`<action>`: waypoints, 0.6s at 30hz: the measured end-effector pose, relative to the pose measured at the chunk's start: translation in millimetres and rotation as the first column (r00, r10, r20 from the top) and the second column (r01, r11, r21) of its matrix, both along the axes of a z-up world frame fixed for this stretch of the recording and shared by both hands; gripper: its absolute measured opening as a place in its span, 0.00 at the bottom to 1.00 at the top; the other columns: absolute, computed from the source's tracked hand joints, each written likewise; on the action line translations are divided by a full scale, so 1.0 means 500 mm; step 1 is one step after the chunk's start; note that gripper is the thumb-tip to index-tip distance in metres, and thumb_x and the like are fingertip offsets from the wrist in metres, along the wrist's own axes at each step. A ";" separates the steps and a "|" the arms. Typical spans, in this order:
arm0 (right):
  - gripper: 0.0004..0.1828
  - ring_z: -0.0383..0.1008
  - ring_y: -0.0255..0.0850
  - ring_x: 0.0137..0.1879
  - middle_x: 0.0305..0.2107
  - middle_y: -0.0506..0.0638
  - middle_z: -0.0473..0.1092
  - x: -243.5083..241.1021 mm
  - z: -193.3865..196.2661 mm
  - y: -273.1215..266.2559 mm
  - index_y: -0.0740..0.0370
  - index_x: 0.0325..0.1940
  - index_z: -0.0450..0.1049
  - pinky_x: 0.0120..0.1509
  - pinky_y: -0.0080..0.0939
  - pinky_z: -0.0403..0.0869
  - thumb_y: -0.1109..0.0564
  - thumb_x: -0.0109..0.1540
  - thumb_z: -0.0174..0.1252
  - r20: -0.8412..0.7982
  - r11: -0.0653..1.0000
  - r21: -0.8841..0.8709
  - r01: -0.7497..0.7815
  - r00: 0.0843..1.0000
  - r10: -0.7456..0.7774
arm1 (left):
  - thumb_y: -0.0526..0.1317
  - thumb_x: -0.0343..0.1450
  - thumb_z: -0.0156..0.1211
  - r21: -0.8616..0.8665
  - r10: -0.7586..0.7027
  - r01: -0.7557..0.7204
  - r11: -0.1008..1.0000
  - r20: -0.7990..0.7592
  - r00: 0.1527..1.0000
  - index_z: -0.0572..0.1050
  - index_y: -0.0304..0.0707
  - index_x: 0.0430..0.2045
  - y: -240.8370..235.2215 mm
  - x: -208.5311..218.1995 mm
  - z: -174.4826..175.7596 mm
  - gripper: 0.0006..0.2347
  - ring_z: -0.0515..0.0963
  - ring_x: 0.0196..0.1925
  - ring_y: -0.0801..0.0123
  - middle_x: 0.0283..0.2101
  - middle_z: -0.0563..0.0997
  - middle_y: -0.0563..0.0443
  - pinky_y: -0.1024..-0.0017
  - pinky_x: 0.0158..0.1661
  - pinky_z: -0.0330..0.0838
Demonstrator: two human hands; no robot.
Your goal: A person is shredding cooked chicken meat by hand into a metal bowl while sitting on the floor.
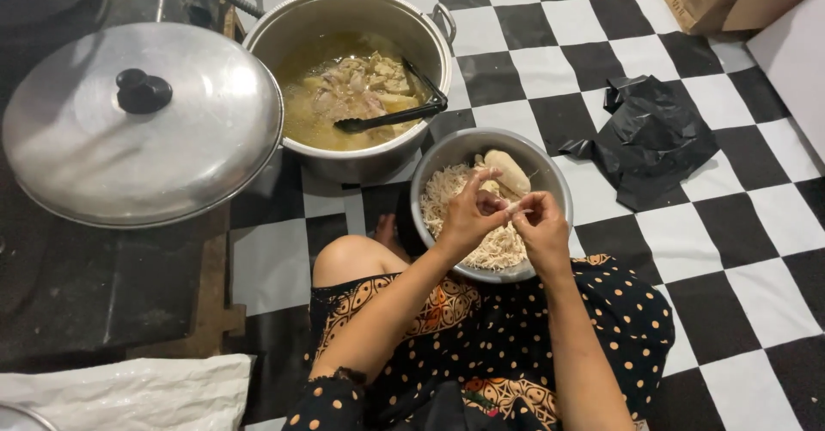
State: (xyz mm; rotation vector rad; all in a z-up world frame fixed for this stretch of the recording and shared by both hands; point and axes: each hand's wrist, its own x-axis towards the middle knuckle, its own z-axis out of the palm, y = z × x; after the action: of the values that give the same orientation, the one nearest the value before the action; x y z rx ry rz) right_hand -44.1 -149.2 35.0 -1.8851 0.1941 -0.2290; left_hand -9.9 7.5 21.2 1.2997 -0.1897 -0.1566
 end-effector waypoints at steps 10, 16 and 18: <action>0.07 0.75 0.37 0.31 0.27 0.54 0.74 0.002 -0.022 -0.011 0.63 0.43 0.78 0.38 0.34 0.76 0.60 0.61 0.59 -0.024 0.974 0.227 -0.013 1.000 0.019 | 0.29 0.62 0.70 -0.091 -0.009 0.007 0.996 -0.028 1.000 0.64 0.46 0.65 -0.002 0.014 -0.011 0.34 0.83 0.33 0.70 0.34 0.81 0.43 0.76 0.38 0.82; 0.13 0.73 0.36 0.35 0.31 0.51 0.71 0.007 -0.027 -0.006 0.65 0.44 0.71 0.40 0.33 0.74 0.69 0.56 0.62 0.014 0.990 0.137 -0.042 0.999 0.040 | 0.31 0.63 0.70 -0.004 -0.010 0.010 1.000 -0.017 1.000 0.65 0.48 0.63 -0.003 0.000 0.001 0.32 0.83 0.31 0.71 0.32 0.81 0.44 0.78 0.36 0.81; 0.13 0.70 0.34 0.32 0.28 0.49 0.69 0.020 -0.042 -0.003 0.63 0.43 0.71 0.37 0.30 0.71 0.69 0.56 0.58 0.056 0.993 0.120 -0.009 0.998 0.002 | 0.33 0.62 0.72 0.008 -0.018 0.018 1.000 -0.018 1.000 0.65 0.50 0.63 -0.006 -0.004 0.006 0.33 0.82 0.31 0.76 0.32 0.81 0.47 0.82 0.37 0.80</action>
State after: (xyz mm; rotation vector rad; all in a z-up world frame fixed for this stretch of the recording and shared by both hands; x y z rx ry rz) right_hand -34.2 -150.7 13.9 -1.7570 0.1614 -0.2597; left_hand -11.8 4.5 24.1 1.3045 -0.1850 -0.1846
